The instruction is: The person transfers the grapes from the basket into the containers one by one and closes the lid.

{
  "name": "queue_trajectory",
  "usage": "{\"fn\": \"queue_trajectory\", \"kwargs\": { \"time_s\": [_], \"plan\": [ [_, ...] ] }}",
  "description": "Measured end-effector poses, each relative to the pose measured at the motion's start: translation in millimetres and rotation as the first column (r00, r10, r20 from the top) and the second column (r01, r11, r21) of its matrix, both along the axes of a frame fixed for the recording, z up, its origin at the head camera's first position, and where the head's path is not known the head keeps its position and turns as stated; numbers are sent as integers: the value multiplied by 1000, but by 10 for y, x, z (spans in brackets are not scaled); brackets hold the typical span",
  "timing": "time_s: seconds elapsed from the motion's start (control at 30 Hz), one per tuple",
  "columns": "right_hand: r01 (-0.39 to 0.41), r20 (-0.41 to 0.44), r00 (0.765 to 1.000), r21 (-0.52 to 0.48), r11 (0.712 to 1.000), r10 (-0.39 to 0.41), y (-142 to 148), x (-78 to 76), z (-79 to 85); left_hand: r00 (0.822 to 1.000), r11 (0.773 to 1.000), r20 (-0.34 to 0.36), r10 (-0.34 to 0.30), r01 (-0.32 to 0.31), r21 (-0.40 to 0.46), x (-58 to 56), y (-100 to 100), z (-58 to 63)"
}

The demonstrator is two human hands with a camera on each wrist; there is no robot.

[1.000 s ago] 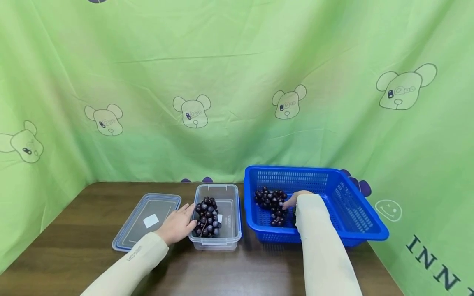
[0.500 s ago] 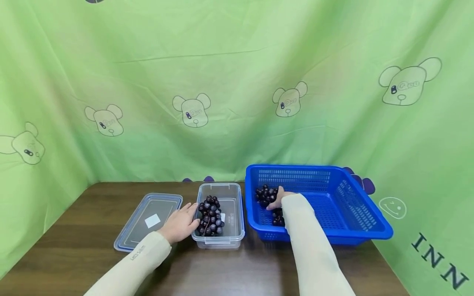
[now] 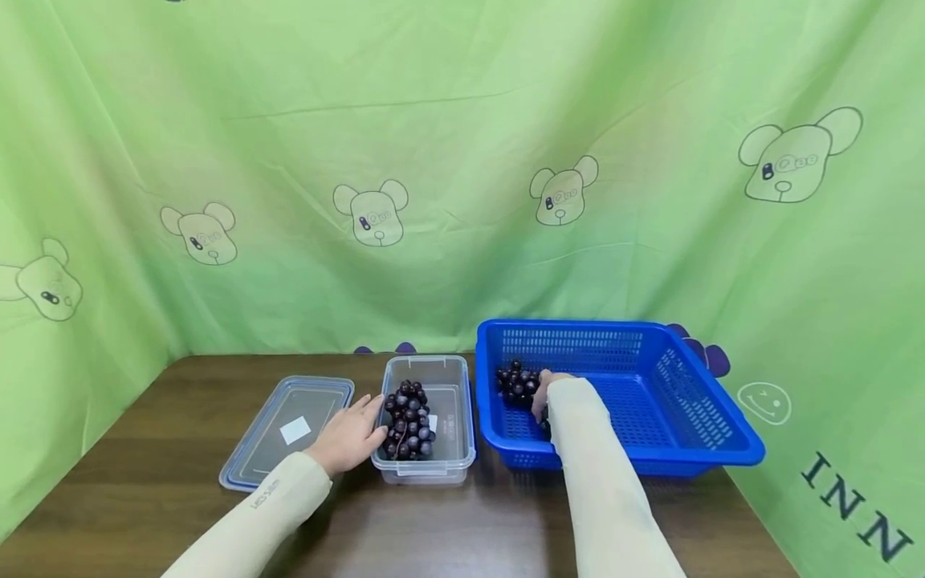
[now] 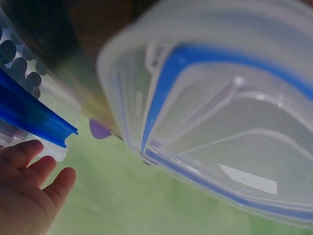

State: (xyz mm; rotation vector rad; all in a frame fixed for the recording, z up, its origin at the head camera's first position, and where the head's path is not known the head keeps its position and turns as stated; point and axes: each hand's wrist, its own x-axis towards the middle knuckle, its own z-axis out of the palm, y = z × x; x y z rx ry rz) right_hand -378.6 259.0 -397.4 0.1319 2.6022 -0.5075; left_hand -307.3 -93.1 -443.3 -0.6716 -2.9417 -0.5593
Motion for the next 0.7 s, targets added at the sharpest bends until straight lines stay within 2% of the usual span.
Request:
{"fn": "queue_trajectory", "kwargs": {
  "time_s": [0.1, 0.23, 0.37, 0.53, 0.6, 0.7],
  "plan": [
    [-39, -33, 999, -51, 998, 38, 23, 3, 25, 1000, 1000, 6, 4, -4, 8, 14, 7, -19],
    [-66, -105, 993, -204, 977, 45, 81, -1, 37, 1000, 1000, -6, 3, -3, -2, 5, 16, -35],
    [-46, -160, 987, -395, 917, -19, 143, 18, 112, 1000, 1000, -3, -9, 9, -23, -4, 41, -22],
    [-49, -241, 966, -517, 855, -90, 171, 36, 268, 1000, 999, 12, 9, -9, -37, -1, 45, 2],
    [-28, -235, 962, -584, 811, -136, 173, 39, 314, 1000, 999, 17, 17, -16, -38, 2, 37, 5],
    [-5, -237, 953, -638, 770, -190, 191, 52, 376, 1000, 999, 13, 15, -14, -40, 5, 25, 3]
  ]
}}
